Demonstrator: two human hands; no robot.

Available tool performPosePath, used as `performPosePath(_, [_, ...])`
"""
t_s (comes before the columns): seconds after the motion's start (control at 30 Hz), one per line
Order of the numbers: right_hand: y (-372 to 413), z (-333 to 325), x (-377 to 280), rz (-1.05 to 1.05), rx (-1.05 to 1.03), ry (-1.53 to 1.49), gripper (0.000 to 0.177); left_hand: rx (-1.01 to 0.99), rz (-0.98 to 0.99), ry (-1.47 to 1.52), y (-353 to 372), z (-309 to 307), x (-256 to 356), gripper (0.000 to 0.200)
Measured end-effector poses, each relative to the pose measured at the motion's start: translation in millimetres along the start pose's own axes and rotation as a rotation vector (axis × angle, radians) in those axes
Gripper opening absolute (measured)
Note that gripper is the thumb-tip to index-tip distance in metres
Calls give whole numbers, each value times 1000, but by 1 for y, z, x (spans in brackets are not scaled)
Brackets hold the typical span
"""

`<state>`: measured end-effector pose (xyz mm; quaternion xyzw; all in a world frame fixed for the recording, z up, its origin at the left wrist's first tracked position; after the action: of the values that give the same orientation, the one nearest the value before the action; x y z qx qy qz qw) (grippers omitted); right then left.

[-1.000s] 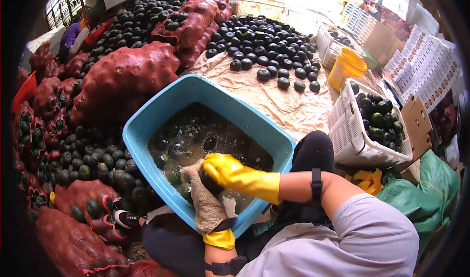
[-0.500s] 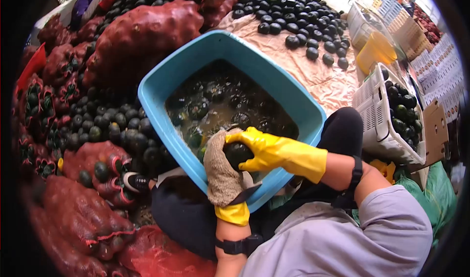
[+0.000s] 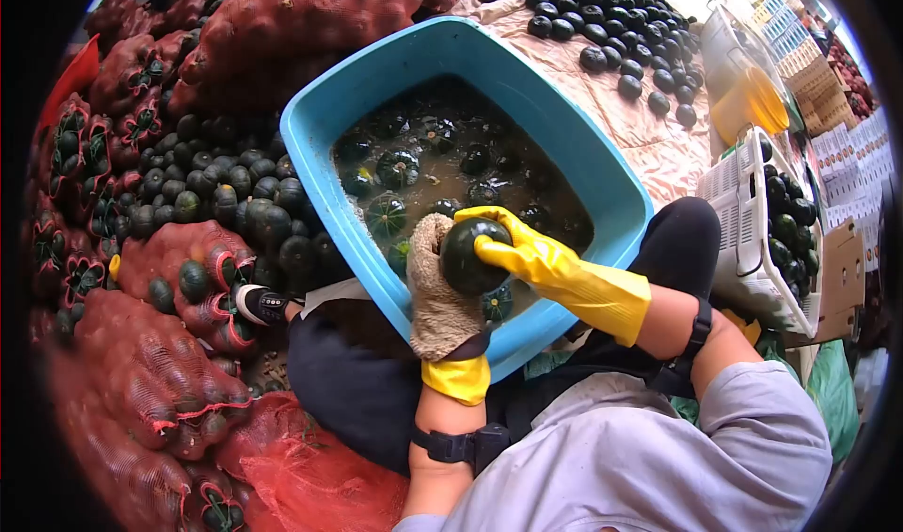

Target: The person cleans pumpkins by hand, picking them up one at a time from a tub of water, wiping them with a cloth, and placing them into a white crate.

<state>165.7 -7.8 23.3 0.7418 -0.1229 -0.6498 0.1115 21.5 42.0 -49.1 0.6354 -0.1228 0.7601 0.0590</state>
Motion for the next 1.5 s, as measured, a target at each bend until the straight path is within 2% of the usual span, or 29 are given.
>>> performPosePath(0.07, [-13, 11, 22, 77, 88, -315, 51, 119, 206, -254, -3, 3, -36, 26])
performPosePath(0.1, [-23, 16, 34, 58, 329, 130, 50, 138, 211, -270, -6, 9, -33, 28])
performPosePath(0.13, [-42, 25, 75, -127, 526, 209, 57, 153, 210, -288, -7, 14, -28, 30])
performPosePath(0.2, [-37, 26, 71, -376, 623, 317, 60, 173, 204, -322, -9, 24, -12, 33])
performPosePath(0.27, [-21, 34, 56, -441, 536, 400, 64, 199, 188, -354, -7, 31, 13, 37])
performPosePath(0.3, [-13, 32, 48, -256, 480, 307, 67, 72, 363, -625, 3, 36, 59, 41])
performPosePath(0.33, [-12, 31, 54, -119, 382, 141, 68, 11, 304, -537, 4, 28, 49, 40])
performPosePath(0.37, [-2, 23, 60, -222, 268, 278, 68, -43, 241, -450, 5, 21, 40, 40])
performPosePath(0.43, [8, 8, 59, -134, 141, 63, 63, -28, -129, 29, -5, 15, 16, 28])
performPosePath(0.47, [7, 4, 56, 60, 126, -288, 59, 36, -268, 184, -9, 14, 5, 25])
performPosePath(0.53, [9, -3, 44, 449, 92, -1004, 55, 162, -433, 288, -12, 20, 11, 19])
performPosePath(0.57, [14, -15, 40, 449, 73, -1108, 59, 208, -507, 289, -12, 24, 27, 21])
performPosePath(0.6, [26, -38, 36, 333, 56, -1135, 68, 226, -518, 304, -6, 30, 45, 25])
performPosePath(0.67, [55, -107, 31, -107, -12, -1098, 75, 269, -528, 434, -3, 23, 53, 23])
performPosePath(0.7, [78, -151, 28, -184, 131, -1263, 69, 292, -532, 499, -2, 20, 57, 23])
performPosePath(0.77, [118, -243, 21, -446, 475, -1474, 62, 312, -330, 341, 2, 13, 51, 26])
performPosePath(0.83, [137, -303, 16, -650, 791, -1328, 59, 344, -171, 235, 3, 7, 41, 34])
performPosePath(0.9, [137, -310, 4, -665, 863, -1154, 57, 304, -143, 144, 1, -6, 27, 42])
performPosePath(0.93, [128, -296, -6, -628, 835, -1030, 56, 246, -173, 78, -1, -15, 21, 57])
performPosePath(1.0, [98, -244, -15, -460, 632, -642, 54, 193, -242, -88, -3, -21, 15, 60])
performPosePath(1.1, [41, -136, 8, -69, 34, 146, 51, 30, -136, -579, 2, -10, 29, 65])
performPosePath(1.13, [21, -113, 18, 198, -170, 559, 61, 39, -75, -597, 2, -11, 24, 64])
performPosePath(1.2, [-20, -68, 73, 334, -514, 1011, 84, 60, 20, -613, -1, -16, 13, 60])
performPosePath(1.23, [-30, -50, 105, 265, -561, 1162, 95, 69, 52, -611, -3, -19, 11, 56])
performPosePath(1.27, [-44, -29, 131, 276, -575, 1234, 87, 74, 53, -586, -3, -22, 11, 50])
performPosePath(1.33, [-48, -17, 150, 303, -563, 1250, 85, 63, 63, -497, -4, -13, 10, 38])
performPosePath(1.37, [-48, -15, 157, 306, -566, 1205, 84, -3, 275, -755, -7, -13, 10, 29])
performPosePath(1.47, [-50, -20, 150, 310, -628, 832, 81, -136, 456, -1034, -8, -12, 20, 18])
performPosePath(1.5, [-50, -27, 142, 343, -669, 595, 80, -104, 277, -823, -10, -14, 6, 22])
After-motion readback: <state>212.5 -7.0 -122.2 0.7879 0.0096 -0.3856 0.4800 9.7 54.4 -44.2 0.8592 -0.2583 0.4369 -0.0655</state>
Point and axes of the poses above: each hand's wrist, its own y-axis away from the middle knuckle, its own z-axis out of the palm, x = y × z, the point moved 1 cm from there along -y, towards the middle knuckle
